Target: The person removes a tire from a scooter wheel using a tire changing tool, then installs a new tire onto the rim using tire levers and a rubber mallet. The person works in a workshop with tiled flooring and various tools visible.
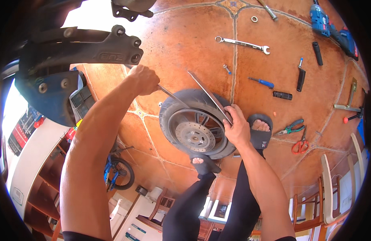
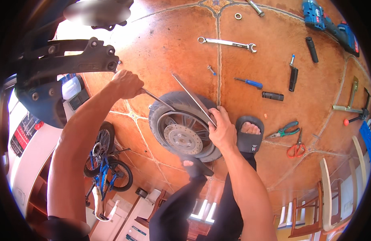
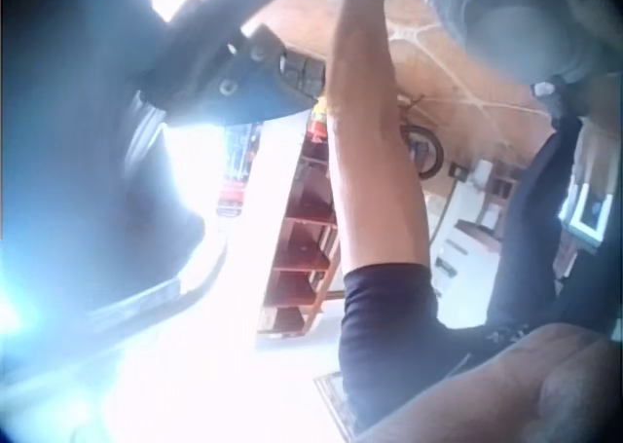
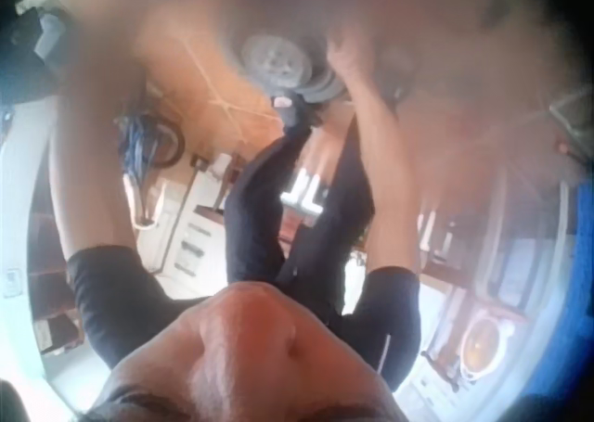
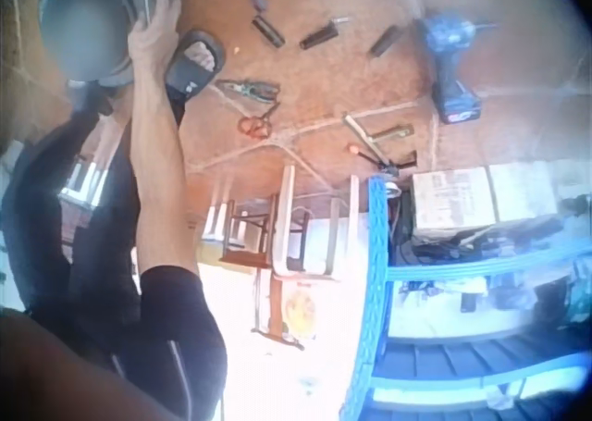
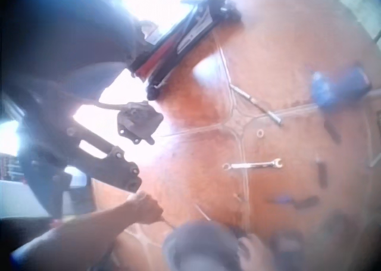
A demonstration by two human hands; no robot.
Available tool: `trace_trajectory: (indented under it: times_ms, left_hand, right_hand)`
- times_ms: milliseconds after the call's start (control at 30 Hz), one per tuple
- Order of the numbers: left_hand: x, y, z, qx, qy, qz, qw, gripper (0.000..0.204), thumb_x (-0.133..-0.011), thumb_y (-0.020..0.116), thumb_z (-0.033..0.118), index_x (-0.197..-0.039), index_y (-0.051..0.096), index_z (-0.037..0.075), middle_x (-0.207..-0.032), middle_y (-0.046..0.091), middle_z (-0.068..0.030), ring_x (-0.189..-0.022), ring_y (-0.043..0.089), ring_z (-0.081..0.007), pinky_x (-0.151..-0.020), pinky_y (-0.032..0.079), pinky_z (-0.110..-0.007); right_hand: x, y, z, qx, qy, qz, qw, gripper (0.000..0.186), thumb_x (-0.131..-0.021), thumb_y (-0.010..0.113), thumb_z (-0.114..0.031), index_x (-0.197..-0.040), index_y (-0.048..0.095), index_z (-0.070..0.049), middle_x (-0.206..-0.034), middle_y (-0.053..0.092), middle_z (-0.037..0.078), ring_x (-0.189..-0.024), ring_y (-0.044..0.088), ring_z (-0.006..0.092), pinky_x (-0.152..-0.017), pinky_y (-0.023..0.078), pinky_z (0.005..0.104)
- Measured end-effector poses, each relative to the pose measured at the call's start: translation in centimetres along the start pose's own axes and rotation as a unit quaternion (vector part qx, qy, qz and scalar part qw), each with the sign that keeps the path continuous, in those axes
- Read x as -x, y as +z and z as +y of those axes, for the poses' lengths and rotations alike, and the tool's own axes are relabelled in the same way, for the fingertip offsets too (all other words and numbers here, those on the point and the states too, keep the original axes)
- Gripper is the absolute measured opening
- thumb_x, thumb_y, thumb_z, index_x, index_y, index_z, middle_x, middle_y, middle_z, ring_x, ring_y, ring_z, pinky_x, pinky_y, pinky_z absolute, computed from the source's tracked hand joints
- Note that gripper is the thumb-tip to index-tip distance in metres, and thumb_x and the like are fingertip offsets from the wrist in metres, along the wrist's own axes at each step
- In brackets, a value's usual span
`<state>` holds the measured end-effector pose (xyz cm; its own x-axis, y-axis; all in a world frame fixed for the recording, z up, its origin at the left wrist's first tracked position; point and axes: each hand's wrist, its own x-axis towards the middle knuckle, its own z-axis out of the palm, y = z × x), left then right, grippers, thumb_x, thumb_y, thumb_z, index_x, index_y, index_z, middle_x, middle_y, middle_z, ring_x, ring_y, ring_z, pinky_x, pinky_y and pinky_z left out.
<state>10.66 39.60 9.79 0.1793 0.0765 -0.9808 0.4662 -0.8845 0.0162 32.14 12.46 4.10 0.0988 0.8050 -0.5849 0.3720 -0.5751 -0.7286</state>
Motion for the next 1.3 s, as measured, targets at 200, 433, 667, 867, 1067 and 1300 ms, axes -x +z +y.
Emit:
trace_trajectory:
  times_ms: [200,433,667,867,1067,1300]
  left_hand:
    - [0.6,1.8,0.5,0.037,-0.017,-0.017,0.999,0.041,-0.088,0.053,0.048,-0.079,0.070,0.012,-0.075,0.067,-0.0109,-0.077,0.067,-0.0308,-0.065,0.051,-0.043]
    - [5.8,-0.9,8.8,0.008,-0.073,-0.001,0.997,0.033,-0.094,0.047,0.037,-0.087,0.066,0.010,-0.080,0.070,-0.0067,-0.078,0.069,-0.0245,-0.063,0.054,-0.036]
    - [5.0,-0.4,7.7,0.044,-0.091,-0.038,0.994,0.026,-0.093,0.048,0.028,-0.089,0.068,0.012,-0.089,0.070,-0.0051,-0.085,0.068,-0.0231,-0.066,0.053,-0.036]
    - [-0.3,-5.1,5.3,-0.102,0.002,-0.044,0.994,0.034,-0.091,0.051,0.042,-0.089,0.073,0.016,-0.090,0.070,-0.0028,-0.089,0.067,-0.0229,-0.070,0.051,-0.036]
    - [-0.6,-6.3,5.1,-0.103,-0.004,-0.049,0.993,0.033,-0.090,0.053,0.042,-0.086,0.073,0.016,-0.091,0.070,-0.0021,-0.088,0.067,-0.0225,-0.068,0.052,-0.036]
    - [7.2,0.7,11.6,0.150,-0.153,-0.040,0.976,0.031,-0.093,0.045,0.028,-0.091,0.059,0.000,-0.081,0.067,-0.0177,-0.080,0.068,-0.0317,-0.068,0.052,-0.045]
  right_hand:
    - [-0.1,0.1,-0.4,0.005,0.041,-0.012,0.999,0.042,-0.076,0.066,-0.007,-0.116,0.054,-0.012,-0.126,0.052,0.013,-0.107,0.056,0.0373,-0.085,0.050,0.0403]
    - [-0.2,0.0,-0.9,0.011,0.054,-0.011,0.998,0.040,-0.076,0.065,-0.008,-0.114,0.054,-0.016,-0.127,0.051,0.010,-0.106,0.056,0.0375,-0.085,0.048,0.0428]
    - [-0.3,-0.2,-0.7,-0.033,0.049,-0.024,0.998,0.040,-0.076,0.065,-0.008,-0.113,0.053,-0.014,-0.122,0.052,0.010,-0.105,0.056,0.0369,-0.085,0.048,0.0425]
    - [-0.3,-0.2,-1.0,0.012,0.017,0.006,1.000,0.039,-0.076,0.065,-0.005,-0.112,0.053,-0.012,-0.119,0.053,0.010,-0.103,0.057,0.0361,-0.083,0.049,0.0415]
    - [-0.6,-0.3,-0.9,-0.012,0.006,0.008,1.000,0.040,-0.076,0.065,-0.006,-0.113,0.054,-0.013,-0.119,0.053,0.011,-0.102,0.057,0.0363,-0.082,0.049,0.0428]
    - [0.4,-0.5,-1.0,0.014,0.039,0.003,0.999,0.044,-0.077,0.066,-0.009,-0.118,0.053,-0.016,-0.117,0.050,0.011,-0.098,0.058,0.0378,-0.080,0.049,0.0450]
